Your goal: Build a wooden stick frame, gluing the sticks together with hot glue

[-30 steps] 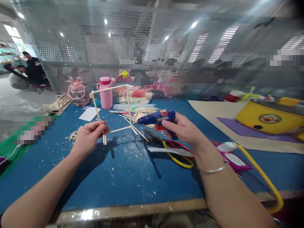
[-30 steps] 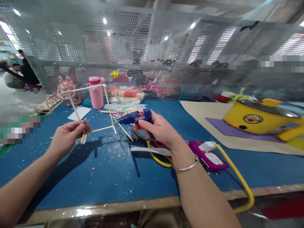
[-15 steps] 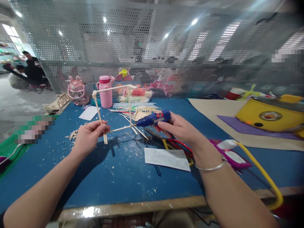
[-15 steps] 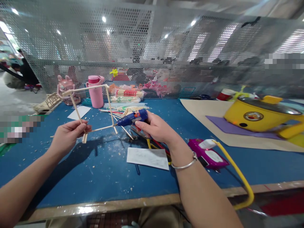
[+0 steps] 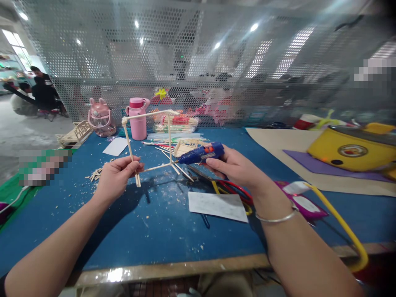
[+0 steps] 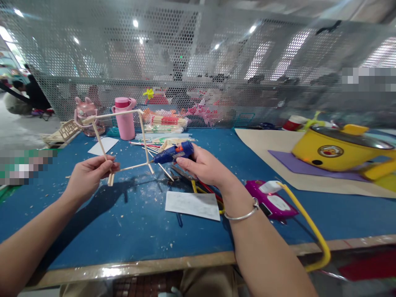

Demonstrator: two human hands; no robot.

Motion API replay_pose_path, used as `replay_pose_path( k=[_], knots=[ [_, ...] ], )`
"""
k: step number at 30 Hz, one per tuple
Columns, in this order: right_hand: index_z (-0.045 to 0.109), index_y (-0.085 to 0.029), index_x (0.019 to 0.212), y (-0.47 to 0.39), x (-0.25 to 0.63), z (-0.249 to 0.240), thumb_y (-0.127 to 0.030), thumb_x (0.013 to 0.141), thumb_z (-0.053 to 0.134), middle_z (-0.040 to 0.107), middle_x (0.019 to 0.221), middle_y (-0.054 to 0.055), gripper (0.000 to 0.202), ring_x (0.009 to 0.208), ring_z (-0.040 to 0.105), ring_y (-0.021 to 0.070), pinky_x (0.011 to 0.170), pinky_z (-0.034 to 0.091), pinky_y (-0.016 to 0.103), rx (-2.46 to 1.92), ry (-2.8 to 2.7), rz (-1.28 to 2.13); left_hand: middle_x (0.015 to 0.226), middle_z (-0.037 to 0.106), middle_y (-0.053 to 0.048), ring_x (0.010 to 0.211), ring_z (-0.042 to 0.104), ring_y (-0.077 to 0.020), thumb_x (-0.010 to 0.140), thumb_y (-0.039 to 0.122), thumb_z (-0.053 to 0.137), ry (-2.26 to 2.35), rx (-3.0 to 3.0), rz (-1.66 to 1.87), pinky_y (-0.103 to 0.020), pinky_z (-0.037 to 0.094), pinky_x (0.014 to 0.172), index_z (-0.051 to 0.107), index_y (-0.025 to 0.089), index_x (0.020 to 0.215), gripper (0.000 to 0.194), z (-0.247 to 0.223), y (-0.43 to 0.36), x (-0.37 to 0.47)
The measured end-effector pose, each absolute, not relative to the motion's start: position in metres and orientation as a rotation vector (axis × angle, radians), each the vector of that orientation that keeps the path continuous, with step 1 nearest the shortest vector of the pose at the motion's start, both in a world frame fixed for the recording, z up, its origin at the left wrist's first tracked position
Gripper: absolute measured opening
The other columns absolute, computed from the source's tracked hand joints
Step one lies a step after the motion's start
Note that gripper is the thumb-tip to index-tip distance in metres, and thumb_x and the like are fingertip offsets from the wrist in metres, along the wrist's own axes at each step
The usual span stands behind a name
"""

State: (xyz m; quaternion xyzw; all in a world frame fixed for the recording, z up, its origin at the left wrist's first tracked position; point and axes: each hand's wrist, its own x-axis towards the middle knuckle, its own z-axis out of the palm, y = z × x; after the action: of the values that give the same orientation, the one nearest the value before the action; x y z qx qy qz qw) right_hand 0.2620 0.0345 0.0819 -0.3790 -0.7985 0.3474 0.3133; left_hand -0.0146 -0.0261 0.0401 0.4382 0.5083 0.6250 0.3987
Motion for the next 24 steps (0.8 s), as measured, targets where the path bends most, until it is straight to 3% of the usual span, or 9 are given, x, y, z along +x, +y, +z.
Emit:
replay_pose_path(
  k=[17, 24],
  knots=[
    [0.049, -0.018, 0.088, 0.0299, 0.2607, 0.0851, -0.04, 0.078, 0.054, 0.046, 0.053, -0.004, 0.024, 0.042, 0.037, 0.0077, 0.04, 0.028, 0.023, -0.944, -2.129, 0.859, 0.071, 0.07, -0.006, 0.07, 0.066, -0.0193, 0.054, 0.047, 0.073, 1.311, 1.132, 1.568, -0.033, 0.053, 0.072, 0.066, 0.013, 0.083, 0.045, 0.0399, -0.0265, -0.0145],
    [0.052, -0.018, 0.092, 0.0322, 0.2654, 0.088, -0.038, 0.079, 0.052, 0.049, 0.056, -0.002, 0.024, 0.05, 0.044, 0.0118, 0.047, 0.035, 0.025, -0.98, -2.19, 0.699, 0.07, 0.069, -0.005, 0.068, 0.066, -0.0183, 0.053, 0.046, 0.074, 1.29, 1.116, 1.576, -0.033, 0.053, 0.072, 0.065, 0.013, 0.082, 0.044, 0.0409, -0.0271, -0.0147]
  ],
)
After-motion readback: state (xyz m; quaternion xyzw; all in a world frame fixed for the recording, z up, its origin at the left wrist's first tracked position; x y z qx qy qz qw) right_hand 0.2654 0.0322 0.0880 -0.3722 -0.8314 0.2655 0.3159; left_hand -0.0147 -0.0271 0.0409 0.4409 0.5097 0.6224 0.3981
